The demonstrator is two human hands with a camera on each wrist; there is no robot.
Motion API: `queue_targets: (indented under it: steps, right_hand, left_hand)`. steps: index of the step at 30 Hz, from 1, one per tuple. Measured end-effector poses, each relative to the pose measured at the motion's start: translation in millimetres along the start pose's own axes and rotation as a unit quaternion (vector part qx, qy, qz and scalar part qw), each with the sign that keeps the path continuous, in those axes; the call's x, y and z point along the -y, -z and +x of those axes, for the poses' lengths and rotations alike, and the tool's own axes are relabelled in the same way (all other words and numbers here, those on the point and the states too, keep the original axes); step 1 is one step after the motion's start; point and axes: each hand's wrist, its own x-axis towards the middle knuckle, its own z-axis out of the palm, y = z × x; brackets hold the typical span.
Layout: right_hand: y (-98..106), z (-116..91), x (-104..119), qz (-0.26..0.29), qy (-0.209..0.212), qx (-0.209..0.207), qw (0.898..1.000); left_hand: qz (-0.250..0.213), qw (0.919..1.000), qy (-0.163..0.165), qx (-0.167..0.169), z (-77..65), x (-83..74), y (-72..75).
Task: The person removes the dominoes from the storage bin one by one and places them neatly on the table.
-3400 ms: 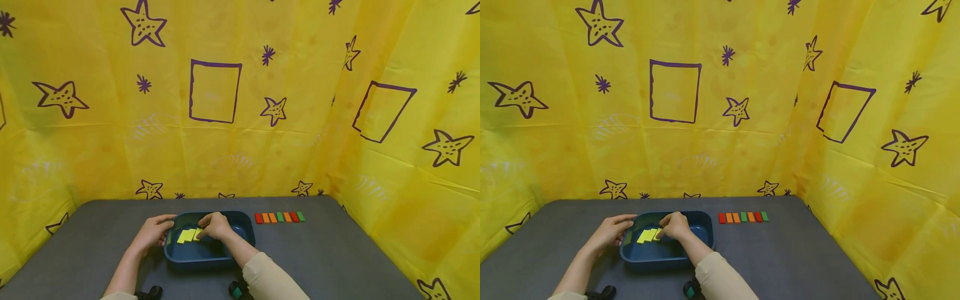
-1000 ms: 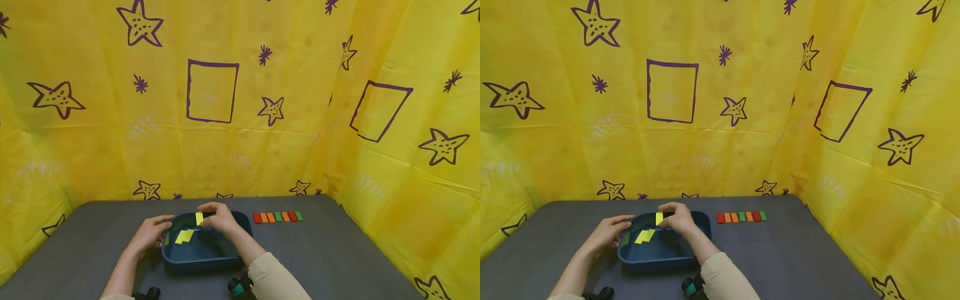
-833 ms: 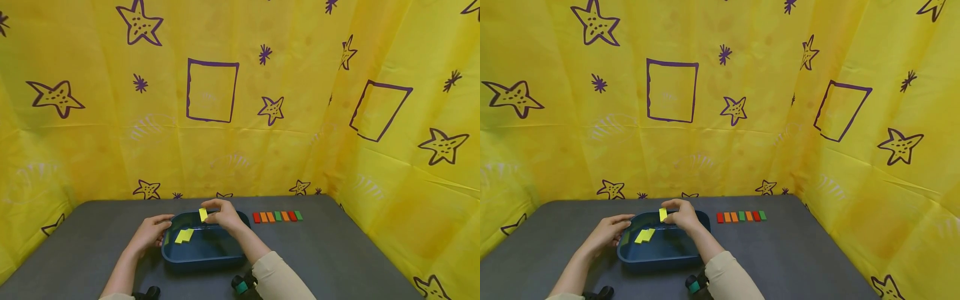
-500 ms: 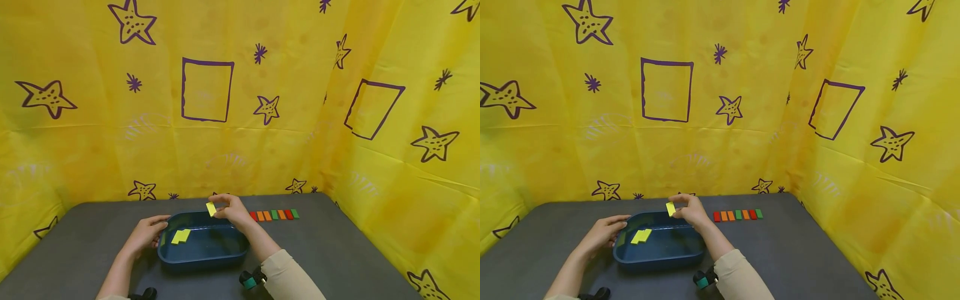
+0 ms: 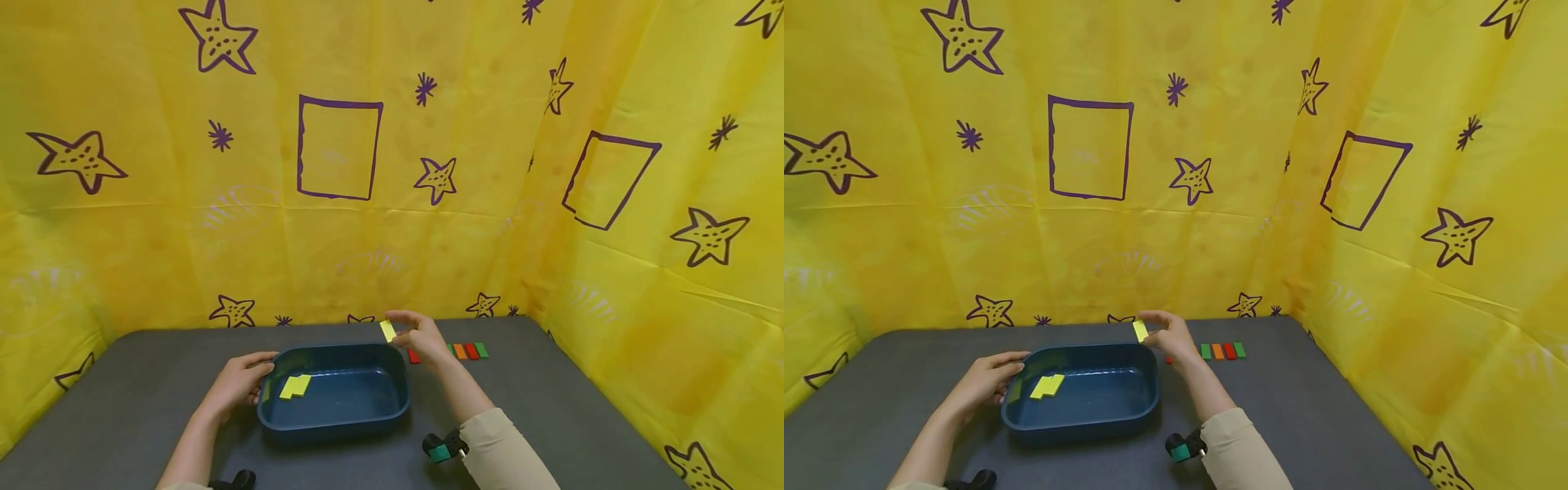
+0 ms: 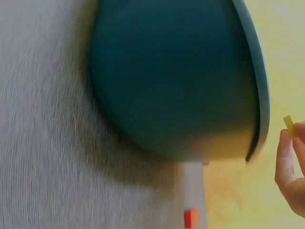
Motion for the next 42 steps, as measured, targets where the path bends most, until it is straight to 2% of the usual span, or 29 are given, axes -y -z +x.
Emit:
queue_targets:
  steps: [4,10,21,27,35,42]
  right_hand:
    - [17.0,0.6,-8.5,0.014,-0.011,-0.02,1.0]
    - [47.4,-1.2,-20.0,-0.002,-0.025,-0.048,0.999]
    - [116.0,-8.4,-38.5,-0.041,-0.055,-0.1,0.993]
    - [145.1,-14.0,-49.1,-0.031,-0.077,-0.123,0.989]
    - [171.4,-19.6,-67.3,-0.074,-0.095,-0.159,0.98]
    - [181.7,-13.8,-79.1,-0.069,-0.115,-0.171,0.976]
  left_hand:
    - [0.002,1.0,0.0,-0.002,0.0,0.3,-0.7]
    - [0.0,1.0,-0.001,-0.003,0.7,0.5,-1.8]
    - [-0.001,1.0,0.002,-0.001,1.3,-0.8,-3.8]
    - [0.0,1.0,0.005,-0.003,1.7,-0.3,-4.2]
    - [0.001,1.0,0.001,-0.002,0.9,-1.1,-4.2]
    - [0.003,1.0,-0.005,-0.003,0.3,-1.7,-1.9]
